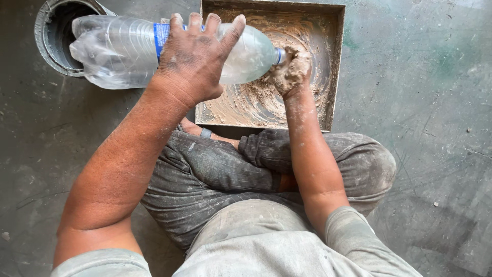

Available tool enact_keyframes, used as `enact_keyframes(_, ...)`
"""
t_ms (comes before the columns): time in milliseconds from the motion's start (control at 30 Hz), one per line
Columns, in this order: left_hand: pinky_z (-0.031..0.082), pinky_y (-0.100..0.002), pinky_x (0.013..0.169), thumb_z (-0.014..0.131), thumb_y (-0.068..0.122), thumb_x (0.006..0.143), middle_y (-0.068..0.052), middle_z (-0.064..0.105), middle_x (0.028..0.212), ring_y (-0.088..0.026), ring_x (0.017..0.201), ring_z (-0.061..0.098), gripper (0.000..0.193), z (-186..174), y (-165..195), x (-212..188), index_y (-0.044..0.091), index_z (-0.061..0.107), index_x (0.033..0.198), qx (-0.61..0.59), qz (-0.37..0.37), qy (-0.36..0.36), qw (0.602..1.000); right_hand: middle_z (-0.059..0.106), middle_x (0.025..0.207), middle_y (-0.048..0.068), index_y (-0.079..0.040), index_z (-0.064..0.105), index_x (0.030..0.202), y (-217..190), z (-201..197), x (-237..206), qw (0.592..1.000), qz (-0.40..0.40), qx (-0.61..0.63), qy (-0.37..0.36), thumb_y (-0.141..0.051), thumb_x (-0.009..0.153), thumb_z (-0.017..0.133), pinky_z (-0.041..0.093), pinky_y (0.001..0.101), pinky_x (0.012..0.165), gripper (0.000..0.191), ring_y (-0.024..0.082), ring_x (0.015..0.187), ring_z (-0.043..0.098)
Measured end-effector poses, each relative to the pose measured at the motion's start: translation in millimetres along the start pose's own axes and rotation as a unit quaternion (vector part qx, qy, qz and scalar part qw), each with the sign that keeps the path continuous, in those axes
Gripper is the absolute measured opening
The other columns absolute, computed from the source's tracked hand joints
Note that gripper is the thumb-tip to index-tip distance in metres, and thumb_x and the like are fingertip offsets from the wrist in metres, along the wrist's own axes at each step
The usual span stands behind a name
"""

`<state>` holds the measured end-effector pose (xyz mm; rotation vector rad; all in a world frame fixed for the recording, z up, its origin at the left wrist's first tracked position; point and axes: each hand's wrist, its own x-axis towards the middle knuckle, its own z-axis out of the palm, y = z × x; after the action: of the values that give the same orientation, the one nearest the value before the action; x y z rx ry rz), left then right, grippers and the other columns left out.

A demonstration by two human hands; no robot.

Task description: The person sits cross-legged and mixes a light-colored powder in a metal tray by hand. They repeatedly pour water from a plastic bottle into the powder and knead it into a cohesive paste.

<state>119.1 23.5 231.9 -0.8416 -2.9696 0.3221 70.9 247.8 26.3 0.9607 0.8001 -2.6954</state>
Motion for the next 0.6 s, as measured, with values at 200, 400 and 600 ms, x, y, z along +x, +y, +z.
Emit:
enact_keyframes(200, 0.043, -0.058, 0.108, 0.098, 0.032, 0.053, -0.026, 0.055, 0.141, -0.045, 0.127, 0.054, 0.128, 29.2, -38.1, -28.4, 0.017, 0.032, 0.161, -0.222, -0.051, 0.074, 0.971, 0.069, 0.086, 0.010, -0.004, 0.067, 0.090, -43.4, 52.1, -58.2, 0.975, -0.156, -0.091, -0.133, -0.021, 0.093, 0.059, 0.058, 0.0353, 0.067, 0.019, 0.018, 0.075, 0.067)
enact_keyframes(400, 0.058, -0.038, 0.117, 0.104, 0.033, 0.077, -0.017, 0.060, 0.141, -0.033, 0.133, 0.065, 0.107, 43.3, -76.1, -111.6, 0.006, 0.035, 0.156, -0.448, -0.034, 0.280, 0.849, 0.074, 0.101, 0.014, -0.005, 0.072, 0.107, -31.2, 30.0, -55.1, 0.680, -0.451, -0.503, -0.283, -0.026, 0.096, 0.066, 0.060, 0.0366, 0.083, 0.024, 0.022, 0.092, 0.069)
enact_keyframes(600, 0.059, -0.039, 0.113, 0.089, 0.016, 0.089, -0.010, 0.069, 0.130, -0.026, 0.120, 0.069, 0.058, 68.8, -97.3, -238.6, -0.001, 0.061, 0.137, -0.584, -0.293, 0.330, 0.681, 0.077, 0.113, 0.011, -0.004, 0.067, 0.103, -31.5, 10.8, -8.7, 0.543, -0.262, -0.789, -0.121, -0.023, 0.109, 0.054, 0.060, 0.0298, 0.074, 0.024, 0.011, 0.098, 0.078)
